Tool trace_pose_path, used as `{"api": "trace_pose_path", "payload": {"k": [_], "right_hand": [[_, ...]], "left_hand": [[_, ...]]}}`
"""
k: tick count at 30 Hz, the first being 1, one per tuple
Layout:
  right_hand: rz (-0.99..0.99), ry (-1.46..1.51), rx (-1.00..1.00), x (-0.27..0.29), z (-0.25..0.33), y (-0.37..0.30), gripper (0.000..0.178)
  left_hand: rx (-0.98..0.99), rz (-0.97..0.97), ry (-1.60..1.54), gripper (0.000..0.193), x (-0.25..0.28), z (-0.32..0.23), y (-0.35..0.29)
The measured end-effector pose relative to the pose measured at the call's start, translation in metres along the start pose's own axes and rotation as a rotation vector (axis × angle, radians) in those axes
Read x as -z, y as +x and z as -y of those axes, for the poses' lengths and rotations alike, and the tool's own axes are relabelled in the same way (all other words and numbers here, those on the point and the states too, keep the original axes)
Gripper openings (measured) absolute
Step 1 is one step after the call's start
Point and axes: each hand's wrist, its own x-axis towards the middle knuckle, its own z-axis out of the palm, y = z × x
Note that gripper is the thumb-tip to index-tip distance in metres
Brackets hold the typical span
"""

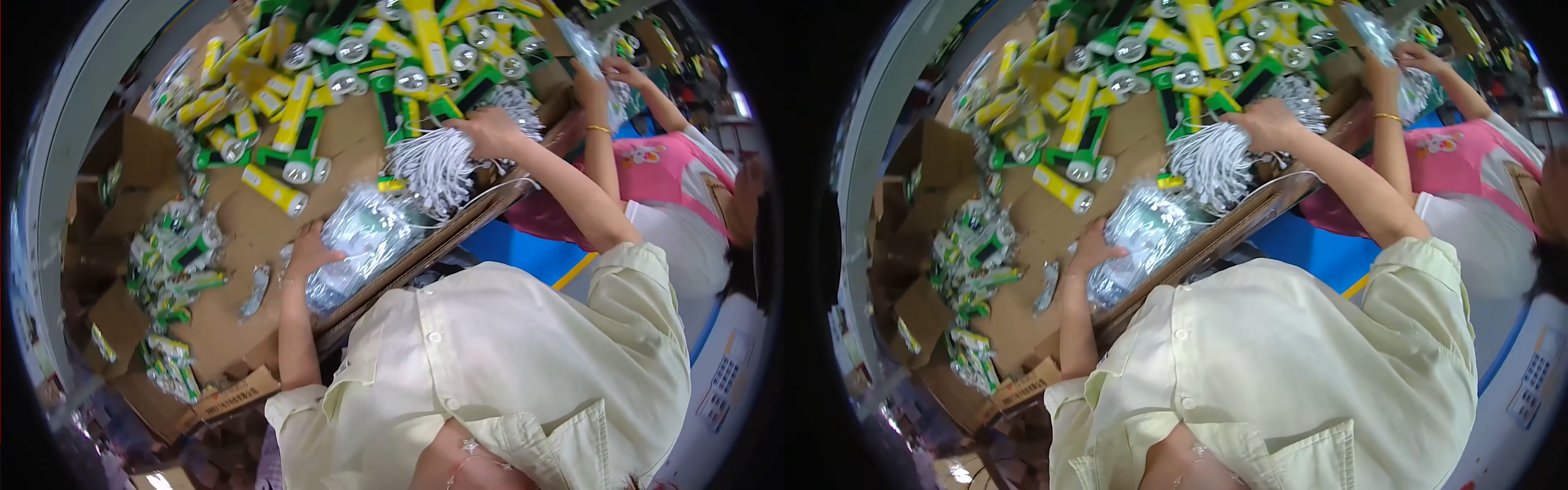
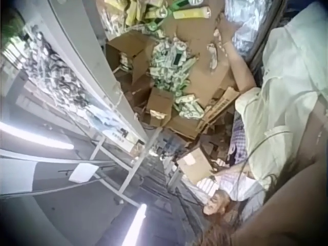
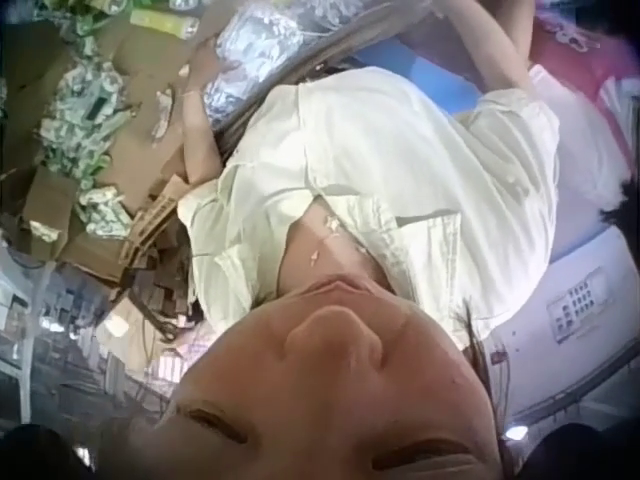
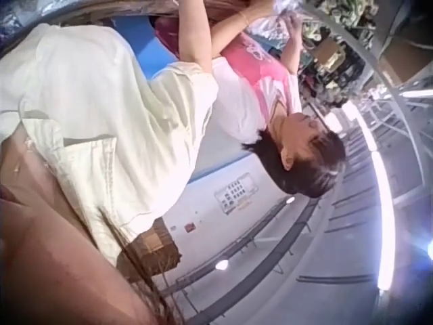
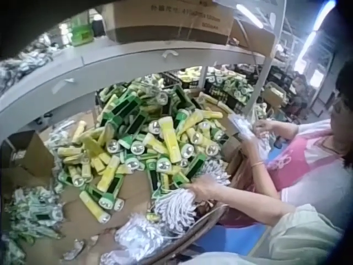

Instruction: Packaging flashlights into plastic bags and boxes at an assembly line.

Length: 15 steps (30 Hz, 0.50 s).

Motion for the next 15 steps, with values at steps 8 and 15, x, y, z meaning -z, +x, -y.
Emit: {"api": "trace_pose_path", "payload": {"k": [8,15], "right_hand": [[-0.415,-0.436,0.082,0.019,0.035,-0.001,0.070],[-0.176,0.396,0.483,-0.039,0.189,0.061,0.026]], "left_hand": [[0.134,-0.327,0.148,0.072,-0.007,-0.050,-0.034],[0.277,-0.504,0.285,0.072,-0.024,-0.052,-0.046]]}}
